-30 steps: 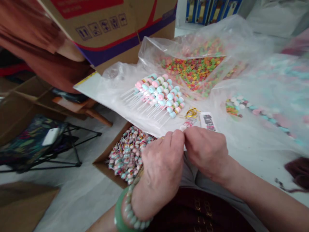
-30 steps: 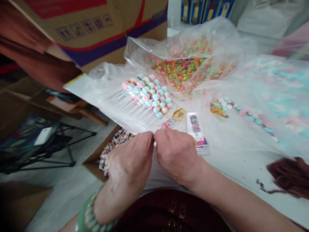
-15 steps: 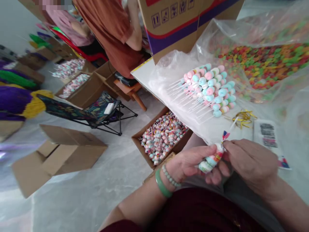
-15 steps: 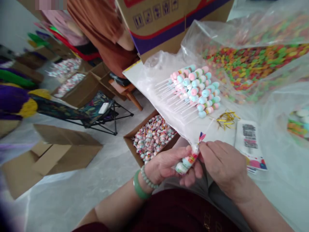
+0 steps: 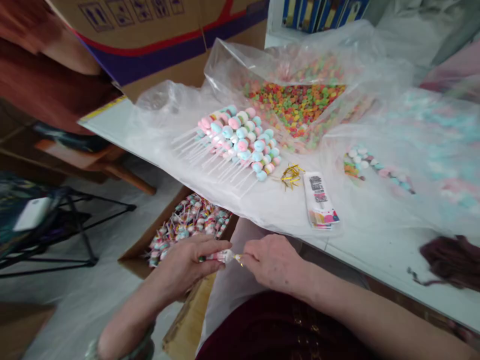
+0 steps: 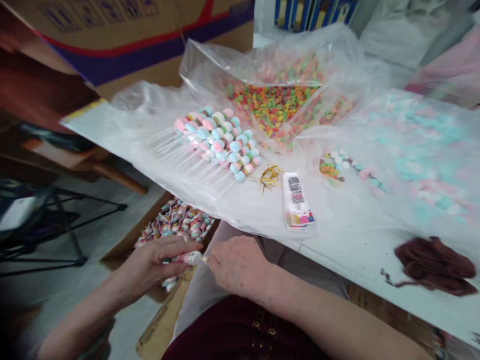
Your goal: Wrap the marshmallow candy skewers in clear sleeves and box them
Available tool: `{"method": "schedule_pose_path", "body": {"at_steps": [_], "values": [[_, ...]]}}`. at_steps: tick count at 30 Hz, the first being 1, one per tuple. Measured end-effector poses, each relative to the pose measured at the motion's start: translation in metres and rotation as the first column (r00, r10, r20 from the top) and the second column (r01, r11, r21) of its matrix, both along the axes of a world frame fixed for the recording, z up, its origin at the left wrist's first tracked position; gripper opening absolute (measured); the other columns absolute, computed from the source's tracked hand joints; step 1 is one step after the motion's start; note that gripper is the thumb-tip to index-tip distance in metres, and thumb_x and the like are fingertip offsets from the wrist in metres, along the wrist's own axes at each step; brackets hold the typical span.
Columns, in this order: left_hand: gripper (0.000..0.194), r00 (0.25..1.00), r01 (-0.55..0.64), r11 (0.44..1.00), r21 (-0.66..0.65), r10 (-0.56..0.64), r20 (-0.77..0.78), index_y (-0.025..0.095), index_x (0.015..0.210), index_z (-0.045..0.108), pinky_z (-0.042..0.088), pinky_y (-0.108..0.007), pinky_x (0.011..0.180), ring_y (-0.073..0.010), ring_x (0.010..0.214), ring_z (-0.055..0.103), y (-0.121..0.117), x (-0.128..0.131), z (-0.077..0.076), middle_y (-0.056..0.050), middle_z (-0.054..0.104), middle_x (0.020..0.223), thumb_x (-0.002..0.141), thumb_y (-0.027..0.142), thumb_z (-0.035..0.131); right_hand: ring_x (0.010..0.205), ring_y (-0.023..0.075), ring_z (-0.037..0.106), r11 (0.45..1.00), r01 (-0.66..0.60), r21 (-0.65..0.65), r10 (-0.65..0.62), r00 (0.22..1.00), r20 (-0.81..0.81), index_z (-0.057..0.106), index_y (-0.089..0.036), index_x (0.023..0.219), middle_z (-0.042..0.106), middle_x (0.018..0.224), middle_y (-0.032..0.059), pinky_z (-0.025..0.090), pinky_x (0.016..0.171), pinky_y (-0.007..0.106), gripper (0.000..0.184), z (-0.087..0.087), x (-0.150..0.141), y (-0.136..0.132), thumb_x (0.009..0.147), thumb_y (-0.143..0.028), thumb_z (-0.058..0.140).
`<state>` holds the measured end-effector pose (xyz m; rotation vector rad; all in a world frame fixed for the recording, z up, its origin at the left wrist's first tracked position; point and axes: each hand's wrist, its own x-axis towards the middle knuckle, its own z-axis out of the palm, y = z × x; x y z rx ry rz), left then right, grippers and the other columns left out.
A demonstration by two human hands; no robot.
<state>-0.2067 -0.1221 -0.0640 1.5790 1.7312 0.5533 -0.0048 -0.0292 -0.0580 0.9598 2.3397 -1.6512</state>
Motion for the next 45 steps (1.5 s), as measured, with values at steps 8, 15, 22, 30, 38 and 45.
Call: {"method": "schedule_pose_path", "body": {"at_steps": [8, 15, 22, 30, 38, 45], "values": [[0.066, 0.698, -0.637, 0.741, -0.211, 0.439, -0.567, 0.013, 0.127, 0.055, 0.047, -0.046, 0.08, -0.0395, 0.099, 0.06, -0.036, -0.059, -0.073, -0.019, 0.065, 0.11, 0.078, 0.055, 0.045, 0.08, 0.0183, 0.057, 0.496, 0.438, 0.75, -0.664, 0.748, 0.001, 0.061, -0.022, 0.095, 0.063, 0.092, 0.0038, 0.037, 0.065, 0.028, 0.023, -0.002, 0.084, 0.075, 0.087, -0.034, 0.044], [0.04, 0.835, -0.461, 0.886, 0.046, 0.451, -0.316, 0.019, 0.099, 0.069, 0.042, -0.041, 0.094, -0.0325, 0.106, 0.058, -0.009, -0.027, -0.092, -0.015, 0.063, 0.116, 0.077, 0.047, 0.052, 0.07, 0.0192, 0.057, 0.558, 0.506, 0.657, -0.745, 0.654, 0.129, 0.063, -0.021, 0.097, 0.063, 0.08, 0.0019, 0.034, 0.057, 0.028, 0.032, -0.036, 0.127, 0.104, 0.076, -0.044, 0.053], [0.014, 0.93, -0.367, 0.866, 0.341, 0.336, 0.147, 0.024, 0.086, 0.072, 0.046, -0.03, 0.085, -0.0217, 0.089, 0.062, 0.047, 0.051, -0.017, -0.006, 0.069, 0.093, 0.077, 0.029, 0.062, 0.062, 0.0188, 0.055, 0.398, 0.63, 0.667, -0.805, 0.589, -0.075, 0.066, -0.023, 0.085, 0.062, 0.065, 0.0004, 0.035, 0.057, 0.029, 0.021, -0.035, 0.13, 0.097, 0.082, -0.033, 0.047], [0.025, 0.545, -0.353, 0.913, -0.206, 0.38, 0.748, 0.015, 0.092, 0.071, 0.045, -0.024, 0.063, -0.0143, 0.068, 0.057, 0.079, 0.12, 0.007, -0.006, 0.066, 0.082, 0.074, 0.032, 0.069, 0.072, 0.018, 0.058, 0.368, 0.901, 0.229, -0.695, 0.43, -0.575, 0.064, -0.019, 0.089, 0.064, 0.079, 0.0026, 0.046, 0.067, 0.03, 0.018, -0.008, 0.101, 0.055, 0.082, -0.034, 0.058], [0.036, 0.082, -0.274, 0.887, -0.371, 0.406, 0.91, 0.012, 0.096, 0.068, 0.047, -0.024, 0.064, -0.0135, 0.074, 0.058, 0.093, 0.122, -0.005, -0.009, 0.064, 0.093, 0.068, 0.033, 0.076, 0.072, 0.0176, 0.057, 0.572, 0.81, 0.129, -0.715, 0.569, -0.405, 0.063, -0.02, 0.086, 0.063, 0.077, 0.0009, 0.044, 0.068, 0.029, 0.016, -0.016, 0.043, 0.052, 0.08, -0.033, 0.054], [0.031, -0.046, -0.351, 0.805, -0.477, 0.494, 0.868, 0.01, 0.081, 0.069, 0.048, -0.023, 0.059, -0.0123, 0.063, 0.058, 0.1, 0.118, -0.015, -0.005, 0.065, 0.075, 0.063, 0.034, 0.078, 0.063, 0.0162, 0.054, 0.689, 0.699, 0.194, -0.639, 0.711, -0.292, 0.059, -0.022, 0.078, 0.058, 0.065, -0.002, 0.04, 0.059, 0.026, 0.02, -0.024, 0.041, 0.047, 0.085, -0.038, 0.05]]}}
